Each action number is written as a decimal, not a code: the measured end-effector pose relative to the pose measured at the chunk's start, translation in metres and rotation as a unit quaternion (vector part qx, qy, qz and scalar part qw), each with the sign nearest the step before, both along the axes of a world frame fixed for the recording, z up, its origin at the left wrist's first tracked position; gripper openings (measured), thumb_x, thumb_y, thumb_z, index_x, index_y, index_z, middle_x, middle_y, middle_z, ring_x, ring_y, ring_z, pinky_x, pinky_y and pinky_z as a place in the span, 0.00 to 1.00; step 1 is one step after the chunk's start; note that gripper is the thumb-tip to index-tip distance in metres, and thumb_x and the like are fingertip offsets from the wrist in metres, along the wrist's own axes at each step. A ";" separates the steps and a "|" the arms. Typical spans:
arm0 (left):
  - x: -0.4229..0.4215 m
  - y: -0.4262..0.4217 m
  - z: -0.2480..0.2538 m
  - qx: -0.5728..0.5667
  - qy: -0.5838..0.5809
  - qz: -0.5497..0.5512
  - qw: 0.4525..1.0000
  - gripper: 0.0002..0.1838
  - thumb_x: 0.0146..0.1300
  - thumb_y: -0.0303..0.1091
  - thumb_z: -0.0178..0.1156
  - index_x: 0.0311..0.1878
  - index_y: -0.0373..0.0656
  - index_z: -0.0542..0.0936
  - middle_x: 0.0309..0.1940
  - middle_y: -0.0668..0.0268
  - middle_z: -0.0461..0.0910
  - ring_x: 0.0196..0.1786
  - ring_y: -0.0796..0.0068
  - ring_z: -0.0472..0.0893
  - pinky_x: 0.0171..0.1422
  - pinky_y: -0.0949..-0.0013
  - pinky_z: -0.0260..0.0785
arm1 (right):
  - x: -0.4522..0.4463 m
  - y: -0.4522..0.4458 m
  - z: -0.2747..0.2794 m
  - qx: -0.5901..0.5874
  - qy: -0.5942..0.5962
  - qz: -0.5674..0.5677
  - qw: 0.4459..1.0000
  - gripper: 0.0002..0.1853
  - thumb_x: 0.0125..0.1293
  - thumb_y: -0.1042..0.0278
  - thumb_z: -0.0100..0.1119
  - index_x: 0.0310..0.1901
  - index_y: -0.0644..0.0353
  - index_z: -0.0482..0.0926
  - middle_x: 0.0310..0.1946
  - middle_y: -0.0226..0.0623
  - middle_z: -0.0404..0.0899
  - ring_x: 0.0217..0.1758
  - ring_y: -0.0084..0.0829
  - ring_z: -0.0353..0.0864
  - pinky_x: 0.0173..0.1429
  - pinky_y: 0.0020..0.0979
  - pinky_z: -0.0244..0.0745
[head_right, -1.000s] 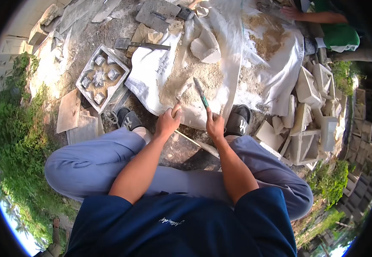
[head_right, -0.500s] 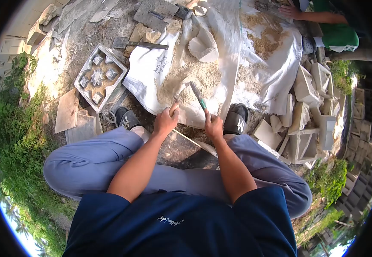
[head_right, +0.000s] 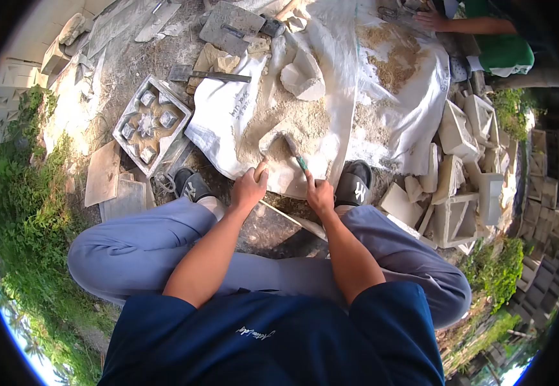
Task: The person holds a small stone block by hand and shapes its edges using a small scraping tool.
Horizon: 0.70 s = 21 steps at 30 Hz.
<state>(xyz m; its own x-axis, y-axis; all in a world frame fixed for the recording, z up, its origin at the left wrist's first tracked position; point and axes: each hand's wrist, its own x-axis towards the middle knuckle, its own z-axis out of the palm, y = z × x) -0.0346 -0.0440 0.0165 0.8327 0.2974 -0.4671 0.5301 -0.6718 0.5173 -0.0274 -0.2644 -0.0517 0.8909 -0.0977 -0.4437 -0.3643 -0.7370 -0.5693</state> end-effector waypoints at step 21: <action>-0.001 0.000 -0.007 0.000 -0.005 -0.005 1.000 0.25 0.65 0.54 0.54 0.38 0.36 0.80 0.31 0.40 0.82 0.39 0.39 0.83 0.45 0.47 0.76 | 0.008 -0.006 -0.001 0.043 -0.040 -0.053 0.997 0.41 0.70 0.33 0.50 0.17 0.71 0.68 0.11 0.44 0.65 0.17 0.35 0.66 0.28 0.45 0.63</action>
<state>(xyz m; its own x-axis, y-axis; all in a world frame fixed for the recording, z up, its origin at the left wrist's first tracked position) -0.0359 -0.0441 0.0095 0.8402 0.2893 -0.4586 0.5184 -0.6765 0.5231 -0.0193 -0.2701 -0.0532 0.9106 -0.1584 -0.3818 -0.3883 -0.6442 -0.6590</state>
